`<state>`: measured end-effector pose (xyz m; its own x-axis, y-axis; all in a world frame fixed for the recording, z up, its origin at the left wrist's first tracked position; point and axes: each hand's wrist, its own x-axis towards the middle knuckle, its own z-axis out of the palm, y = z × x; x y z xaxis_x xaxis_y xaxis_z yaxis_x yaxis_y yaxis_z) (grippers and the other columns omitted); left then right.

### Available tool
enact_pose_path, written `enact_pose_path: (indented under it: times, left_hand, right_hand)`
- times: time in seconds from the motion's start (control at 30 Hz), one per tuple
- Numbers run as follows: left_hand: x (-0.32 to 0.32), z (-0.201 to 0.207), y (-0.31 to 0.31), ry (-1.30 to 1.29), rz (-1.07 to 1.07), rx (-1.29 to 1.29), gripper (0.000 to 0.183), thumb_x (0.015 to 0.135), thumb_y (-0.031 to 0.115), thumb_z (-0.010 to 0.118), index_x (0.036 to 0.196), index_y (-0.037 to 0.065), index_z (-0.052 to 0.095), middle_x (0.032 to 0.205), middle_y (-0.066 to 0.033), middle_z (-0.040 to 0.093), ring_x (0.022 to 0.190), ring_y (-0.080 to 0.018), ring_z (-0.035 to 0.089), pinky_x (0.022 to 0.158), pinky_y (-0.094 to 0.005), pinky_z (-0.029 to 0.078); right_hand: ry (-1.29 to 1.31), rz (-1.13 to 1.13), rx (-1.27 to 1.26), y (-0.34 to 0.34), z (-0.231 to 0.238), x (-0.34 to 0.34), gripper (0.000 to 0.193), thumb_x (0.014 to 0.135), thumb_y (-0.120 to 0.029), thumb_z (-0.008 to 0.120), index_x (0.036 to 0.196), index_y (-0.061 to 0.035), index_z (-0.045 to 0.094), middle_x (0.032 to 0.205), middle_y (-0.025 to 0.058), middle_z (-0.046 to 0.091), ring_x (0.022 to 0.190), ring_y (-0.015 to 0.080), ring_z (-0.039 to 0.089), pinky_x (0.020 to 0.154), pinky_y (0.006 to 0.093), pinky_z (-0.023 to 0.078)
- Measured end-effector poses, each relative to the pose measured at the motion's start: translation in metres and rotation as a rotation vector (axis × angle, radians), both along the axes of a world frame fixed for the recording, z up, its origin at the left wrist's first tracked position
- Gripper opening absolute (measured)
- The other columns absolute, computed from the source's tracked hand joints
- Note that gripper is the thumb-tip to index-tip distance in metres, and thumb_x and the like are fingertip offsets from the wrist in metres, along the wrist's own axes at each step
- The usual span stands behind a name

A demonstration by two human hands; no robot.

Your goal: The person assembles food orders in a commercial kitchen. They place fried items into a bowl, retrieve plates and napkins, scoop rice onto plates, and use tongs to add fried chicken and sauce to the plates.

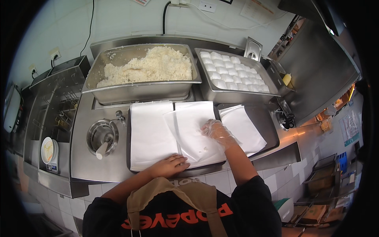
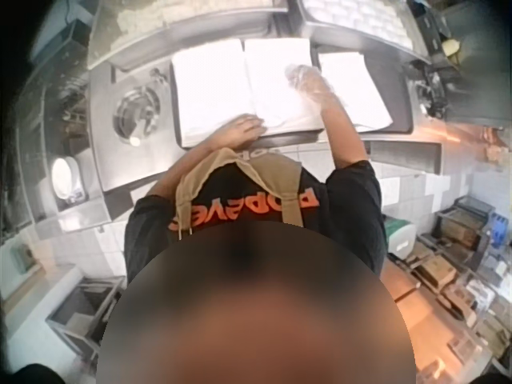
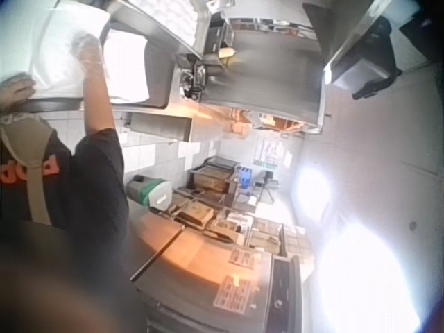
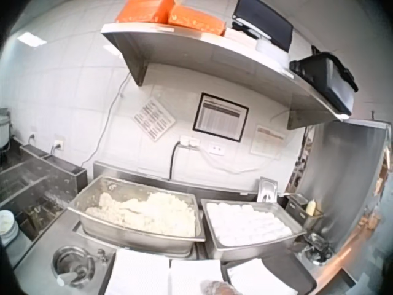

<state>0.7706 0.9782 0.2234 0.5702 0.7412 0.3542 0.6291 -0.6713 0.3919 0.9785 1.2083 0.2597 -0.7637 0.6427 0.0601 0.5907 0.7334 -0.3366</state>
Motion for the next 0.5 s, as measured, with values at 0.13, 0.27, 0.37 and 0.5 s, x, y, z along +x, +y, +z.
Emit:
enact_pose_path:
  times: [0.13, 0.27, 0.37, 0.5]
  left_hand:
    - [0.000, 0.001, -0.002, -0.036, 0.000, -0.102, 0.032, 0.085, 0.012, 0.061, 0.115, 0.006, 0.057, 0.126, -0.0162, 0.052, 0.119, -0.0317, 0.050, 0.104, -0.0416, 0.040]
    - [0.001, 0.002, 0.000, -0.098, -0.010, -0.116, 0.030, 0.086, 0.011, 0.060, 0.115, 0.006, 0.056, 0.125, -0.0156, 0.052, 0.117, -0.0324, 0.051, 0.101, -0.0409, 0.042]
    - [0.000, 0.002, 0.001, -0.122, -0.012, -0.101, 0.029, 0.086, 0.011, 0.060, 0.114, 0.006, 0.057, 0.124, -0.0152, 0.052, 0.115, -0.0322, 0.051, 0.100, -0.0406, 0.043]
    - [0.000, 0.001, -0.001, -0.137, 0.004, -0.096, 0.029, 0.087, 0.012, 0.059, 0.116, 0.006, 0.056, 0.124, -0.0146, 0.053, 0.115, -0.0317, 0.051, 0.101, -0.0407, 0.042]
  right_hand:
    - [-0.046, -0.259, -0.364, 0.003, 0.004, 0.000, 0.018, 0.076, -0.021, 0.072, 0.089, -0.0091, 0.072, 0.089, 0.0086, 0.068, 0.083, 0.0243, 0.064, 0.076, 0.0322, 0.051]
    - [0.099, -0.042, -0.129, 0.004, -0.019, -0.014, 0.016, 0.078, -0.017, 0.069, 0.092, -0.0094, 0.071, 0.089, 0.0096, 0.068, 0.081, 0.0235, 0.064, 0.075, 0.0315, 0.051]
    - [0.188, 0.105, -0.173, 0.003, -0.037, -0.027, 0.014, 0.081, -0.016, 0.066, 0.092, -0.0094, 0.071, 0.086, 0.0098, 0.068, 0.080, 0.0229, 0.065, 0.075, 0.0326, 0.051]
    - [0.137, -0.121, -0.422, 0.000, -0.015, -0.013, 0.022, 0.080, -0.022, 0.070, 0.097, -0.0097, 0.071, 0.097, 0.0093, 0.067, 0.093, 0.0223, 0.063, 0.085, 0.0330, 0.049]
